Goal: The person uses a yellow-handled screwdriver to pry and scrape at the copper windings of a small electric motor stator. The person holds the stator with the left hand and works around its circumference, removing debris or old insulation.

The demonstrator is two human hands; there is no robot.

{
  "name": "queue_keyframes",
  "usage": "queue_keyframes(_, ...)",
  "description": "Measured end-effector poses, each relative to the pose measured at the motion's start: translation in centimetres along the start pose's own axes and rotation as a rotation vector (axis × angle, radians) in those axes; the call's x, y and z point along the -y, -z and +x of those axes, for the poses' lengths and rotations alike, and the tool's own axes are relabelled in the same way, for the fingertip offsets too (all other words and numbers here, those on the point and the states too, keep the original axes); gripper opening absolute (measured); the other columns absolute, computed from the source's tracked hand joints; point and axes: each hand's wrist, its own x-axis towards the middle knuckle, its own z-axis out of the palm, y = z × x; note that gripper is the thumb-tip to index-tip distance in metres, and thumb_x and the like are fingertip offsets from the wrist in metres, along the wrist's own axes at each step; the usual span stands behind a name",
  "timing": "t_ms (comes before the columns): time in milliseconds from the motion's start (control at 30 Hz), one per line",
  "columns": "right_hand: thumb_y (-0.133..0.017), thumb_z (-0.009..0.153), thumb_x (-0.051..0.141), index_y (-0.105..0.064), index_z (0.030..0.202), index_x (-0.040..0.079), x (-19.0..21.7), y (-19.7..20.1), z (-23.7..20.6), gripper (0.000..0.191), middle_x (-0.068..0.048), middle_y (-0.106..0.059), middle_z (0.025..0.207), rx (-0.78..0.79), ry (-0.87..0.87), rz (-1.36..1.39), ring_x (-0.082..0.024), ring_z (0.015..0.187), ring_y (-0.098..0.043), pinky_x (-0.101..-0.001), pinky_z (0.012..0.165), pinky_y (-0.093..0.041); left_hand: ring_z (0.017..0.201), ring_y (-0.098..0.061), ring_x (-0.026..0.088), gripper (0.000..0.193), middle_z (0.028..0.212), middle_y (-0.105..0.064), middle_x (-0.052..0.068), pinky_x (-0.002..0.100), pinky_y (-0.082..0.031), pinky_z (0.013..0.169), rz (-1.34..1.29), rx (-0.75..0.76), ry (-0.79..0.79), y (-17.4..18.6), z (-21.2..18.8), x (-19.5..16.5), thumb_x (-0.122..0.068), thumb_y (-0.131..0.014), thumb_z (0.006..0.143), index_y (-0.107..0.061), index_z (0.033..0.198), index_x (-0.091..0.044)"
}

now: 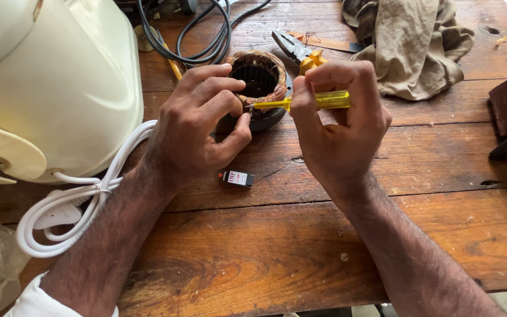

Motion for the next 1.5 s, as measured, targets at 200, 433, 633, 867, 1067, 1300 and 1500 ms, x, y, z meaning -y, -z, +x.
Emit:
queue_keyframes(200,-0.067,0.114,0.0,-0.056,0.11,0.003,-0.2,0.1,-0.3,0.012,-0.007,-0.068,0.099,-0.003,0.008,0.018,-0.01,0.086,-0.076,-0.0203,0.074,-0.069,0.131,-0.06,0.039,0.015,0.119,-0.072,0.018,0.051,-0.053,0.112,-0.017,-0.013,0.002,0.2,0.1,-0.2,-0.012,-0.078,0.091,-0.066,0.088,-0.003)
queue_keyframes(433,-0.068,0.113,0.002,-0.056,0.113,0.004,-0.4,-0.3,-0.1,0.012,-0.006,-0.068,0.098,-0.018,0.027,0.019,-0.009,0.083,-0.075,-0.0192,0.069,-0.068,0.137,-0.059,0.037,0.015,0.133,-0.066,0.02,0.05,-0.052,0.117,-0.04,-0.02,0.04,0.1,-0.1,-0.1,-0.01,-0.077,0.094,-0.065,0.088,-0.003)
queue_keyframes(633,-0.069,0.114,0.002,-0.056,0.11,0.004,0.2,-0.2,-0.2,0.013,-0.005,-0.071,0.096,0.02,0.015,-0.053,-0.008,0.081,-0.075,-0.0169,0.062,-0.063,0.138,-0.056,0.043,0.019,0.141,-0.059,0.03,0.054,-0.053,0.116,0.009,0.001,0.072,-0.2,0.0,0.3,-0.011,-0.078,0.091,-0.062,0.085,-0.004)
queue_keyframes(867,-0.064,0.113,0.002,-0.055,0.114,0.002,-0.4,-0.4,0.7,0.009,-0.01,-0.07,0.095,0.043,-0.158,0.142,-0.013,0.076,-0.079,-0.0224,0.061,-0.065,0.131,-0.063,0.041,0.025,0.145,-0.058,0.03,0.048,-0.063,0.097,-0.131,0.071,0.24,0.0,0.2,0.2,-0.014,-0.077,0.092,-0.054,0.087,-0.004)
queue_keyframes(1067,-0.064,0.115,0.005,-0.054,0.117,0.001,-0.4,0.0,0.5,0.012,-0.011,-0.071,0.089,0.089,-0.279,0.222,-0.013,0.07,-0.076,-0.0209,0.055,-0.065,0.139,-0.058,0.04,0.031,0.142,-0.06,0.026,0.057,-0.053,0.116,-0.159,0.038,0.144,0.4,0.2,0.4,-0.016,-0.079,0.095,-0.055,0.112,-0.004)
queue_keyframes(1300,-0.064,0.115,0.005,-0.054,0.118,0.0,-0.5,0.1,0.7,0.012,-0.012,-0.071,0.093,0.097,-0.272,0.21,-0.013,0.07,-0.077,-0.021,0.055,-0.066,0.154,-0.037,0.036,0.032,0.16,-0.044,0.02,0.059,-0.034,0.129,-0.206,0.163,0.301,-0.2,-0.2,0.6,-0.026,-0.081,0.095,-0.065,0.119,-0.013)
queue_keyframes(1500,-0.065,0.114,0.005,-0.055,0.117,0.0,-0.5,0.1,0.6,0.012,-0.011,-0.071,0.091,0.101,-0.253,0.173,-0.013,0.071,-0.077,-0.0208,0.056,-0.067,0.16,-0.022,0.042,0.032,0.167,-0.03,0.027,0.063,-0.02,0.128,-0.457,0.204,0.471,-0.1,0.0,0.9,-0.025,-0.079,0.094,-0.066,0.121,-0.014)
